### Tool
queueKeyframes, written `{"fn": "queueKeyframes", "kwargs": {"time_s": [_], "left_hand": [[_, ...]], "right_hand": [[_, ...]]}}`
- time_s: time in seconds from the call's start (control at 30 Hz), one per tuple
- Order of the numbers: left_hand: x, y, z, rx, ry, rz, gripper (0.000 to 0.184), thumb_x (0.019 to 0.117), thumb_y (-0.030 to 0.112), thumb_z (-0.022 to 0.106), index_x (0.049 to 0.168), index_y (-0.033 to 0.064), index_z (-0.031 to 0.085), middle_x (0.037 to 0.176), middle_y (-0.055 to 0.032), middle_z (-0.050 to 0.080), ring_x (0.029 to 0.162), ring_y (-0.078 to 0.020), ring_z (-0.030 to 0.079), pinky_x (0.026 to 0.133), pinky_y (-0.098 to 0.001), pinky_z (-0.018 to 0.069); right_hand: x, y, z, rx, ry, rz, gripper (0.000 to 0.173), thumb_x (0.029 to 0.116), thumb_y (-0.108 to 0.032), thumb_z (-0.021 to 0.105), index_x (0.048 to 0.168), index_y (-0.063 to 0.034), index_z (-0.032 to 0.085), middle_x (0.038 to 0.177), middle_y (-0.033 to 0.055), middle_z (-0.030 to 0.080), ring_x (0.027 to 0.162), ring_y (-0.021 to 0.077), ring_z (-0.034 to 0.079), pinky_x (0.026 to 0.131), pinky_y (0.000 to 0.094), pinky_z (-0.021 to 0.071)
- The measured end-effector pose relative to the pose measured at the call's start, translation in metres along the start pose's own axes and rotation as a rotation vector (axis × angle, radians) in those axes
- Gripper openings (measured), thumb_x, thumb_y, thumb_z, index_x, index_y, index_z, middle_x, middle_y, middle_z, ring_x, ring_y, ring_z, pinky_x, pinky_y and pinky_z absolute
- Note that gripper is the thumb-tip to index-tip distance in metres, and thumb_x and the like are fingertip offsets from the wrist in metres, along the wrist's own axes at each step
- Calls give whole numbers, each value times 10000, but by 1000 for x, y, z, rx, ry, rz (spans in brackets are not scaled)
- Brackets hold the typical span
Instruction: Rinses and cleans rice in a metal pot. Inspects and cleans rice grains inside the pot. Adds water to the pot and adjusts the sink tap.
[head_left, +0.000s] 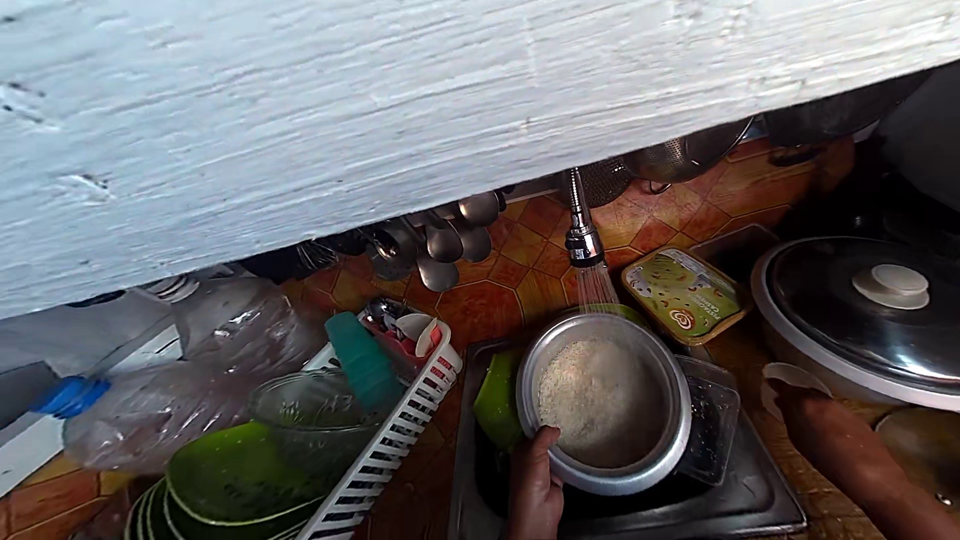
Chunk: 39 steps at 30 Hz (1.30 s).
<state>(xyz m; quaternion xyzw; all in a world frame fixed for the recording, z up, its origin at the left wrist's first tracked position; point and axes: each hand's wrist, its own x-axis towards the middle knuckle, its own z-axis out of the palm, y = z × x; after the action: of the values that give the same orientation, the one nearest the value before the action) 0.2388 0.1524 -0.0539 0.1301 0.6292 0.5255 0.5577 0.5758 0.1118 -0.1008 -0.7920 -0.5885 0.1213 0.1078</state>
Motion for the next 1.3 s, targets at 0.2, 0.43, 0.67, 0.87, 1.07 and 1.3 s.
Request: {"fn": "queueKeyframes", "kwargs": {"time_s": [0.2,0.43,0.67,0.87,1.07,1.3], "left_hand": [[2,0,-1,7,-3,-14,341,900,-85,601,1233,-27,558,1060,-228,651,898,-314,675,734,-459,587],[0,2,-1,23,6,-25,360,922,-64,614,1274,-21,550,1087,-231,651,917,-312,680,747,-449,592],[1,5,-2,31,-40,-42,366,997,57,618,1347,-9,532,1169,-237,654,1004,-325,683,826,-467,590],[6,4,-5,11,-57,-69,393,1016,97,612,1386,9,514,1237,-243,635,1072,-343,665,872,-498,575],[2,5,-1,21,-68,-57,356,1005,75,617,1343,-11,544,1196,-241,641,1043,-334,662,854,-489,570],[3,8,1,39,-84,-50,355,1014,69,598,1352,-16,531,1210,-249,627,1043,-347,653,854,-509,560]], "right_hand": [[3,-10,-28,-143,-269,93,552,955,-353,728,1298,64,618,1233,335,641,1232,538,577,925,679,507],[13,-92,-54,315,26,-500,370,930,-269,743,1201,-18,726,1146,202,731,1061,397,708,920,588,568],[64,-200,-12,-108,-637,-503,1009,884,-468,788,1593,34,276,1613,302,313,1486,493,307,1170,631,326],[90,-212,23,-149,-680,-351,1160,791,-542,839,1597,42,244,1649,326,209,1540,496,182,1214,680,192],[101,-202,48,-3,-758,-399,1090,749,-484,894,1533,56,363,1486,330,467,1405,483,432,1137,668,333],[66,-229,36,155,-942,-325,1132,748,-275,928,1595,38,245,1544,328,396,1444,453,392,1173,618,310]]}}
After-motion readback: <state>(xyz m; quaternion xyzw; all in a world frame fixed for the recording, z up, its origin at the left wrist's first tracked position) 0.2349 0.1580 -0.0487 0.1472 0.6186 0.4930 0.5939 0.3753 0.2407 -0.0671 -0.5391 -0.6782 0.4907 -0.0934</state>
